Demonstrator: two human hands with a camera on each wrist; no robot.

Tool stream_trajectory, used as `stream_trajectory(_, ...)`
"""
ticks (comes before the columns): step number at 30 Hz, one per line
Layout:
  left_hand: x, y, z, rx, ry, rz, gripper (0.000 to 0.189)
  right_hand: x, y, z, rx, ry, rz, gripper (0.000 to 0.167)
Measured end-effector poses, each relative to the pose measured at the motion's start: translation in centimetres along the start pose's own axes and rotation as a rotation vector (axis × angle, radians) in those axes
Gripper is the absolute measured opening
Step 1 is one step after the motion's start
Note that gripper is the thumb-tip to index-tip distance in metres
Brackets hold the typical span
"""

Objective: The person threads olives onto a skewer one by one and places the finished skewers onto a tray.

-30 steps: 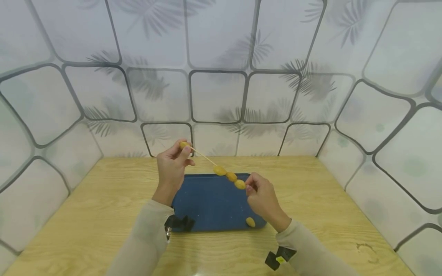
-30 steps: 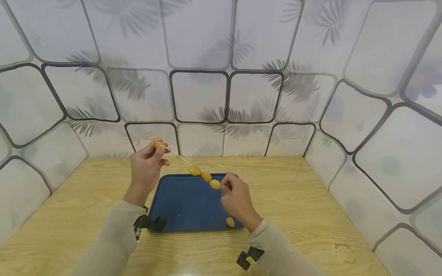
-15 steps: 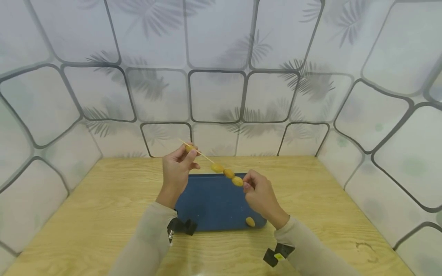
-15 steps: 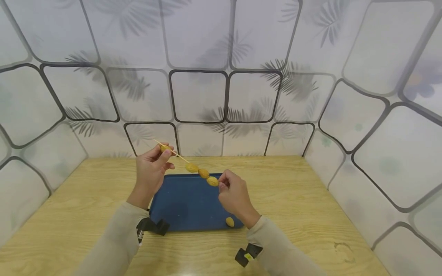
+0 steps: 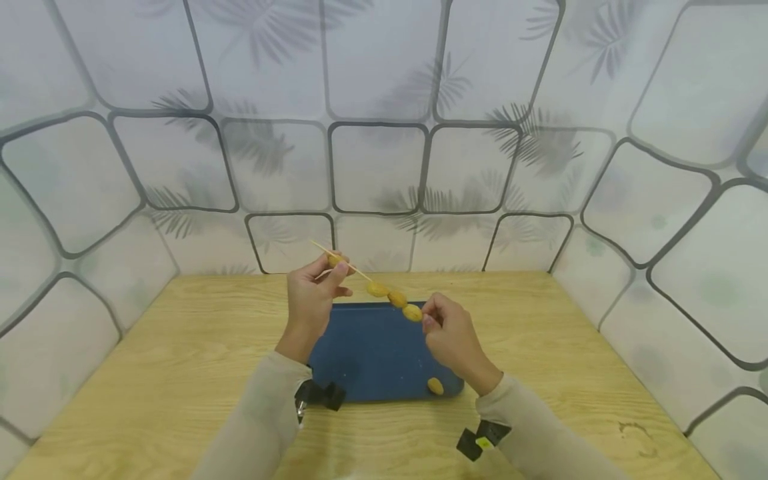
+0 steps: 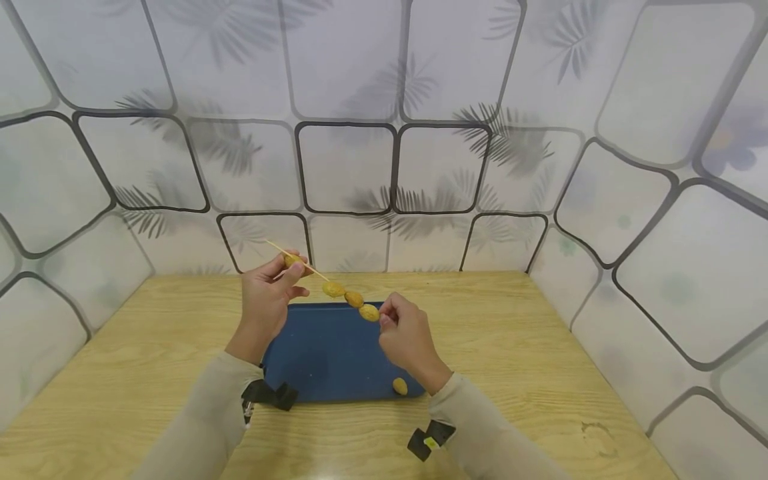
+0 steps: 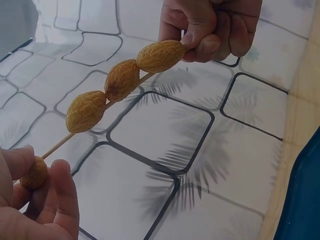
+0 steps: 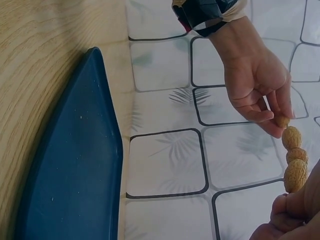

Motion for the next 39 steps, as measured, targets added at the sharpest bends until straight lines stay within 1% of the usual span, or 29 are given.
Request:
stream_trajectory(5,0.1,0.0,0.3,-0.012,-0.028,-0.010,0.019,0.1,-0.1,0.1,0.005,0.012,0.004,0.021)
stream_trajectory(10,0.3,0.2,0.5,-0.012,-0.029,-0.010,0.023,0.1,-0.3,0.1,0.010,0.023,0.009,0.020)
stream_trajectory(14,0.4,0.3,0.7,-0.002,-0.026,0.001,0.022,0.1,-0.4,0.0,0.025,0.014,0.003,0.020)
stream_trajectory(19,0.5,0.4,0.9,0.012,-0.049,0.003,0.021,0.1,-0.7,0.1,0.031,0.019,0.005,0.020)
stream_trajectory(27,0.6,0.6,1.4,-0.012,-0.060,-0.031,0.024,0.0,-0.9,0.1,0.033,0.031,-0.002,0.019)
stream_trajectory(39,1.1,0.9,1.8,-0.022,-0.073,-0.024,0.021,0.1,-1.2,0.1,0.019,0.024,-0.013,0.019)
Point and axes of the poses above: each hand's wrist, its own y-axis away from the middle knuckle, its own x-axis out of the palm, z = x × y, the point moved 7 cm from there along -y, towards the middle knuckle, and after that the axes turned 14 degrees about -z, right-handed, at the moved point
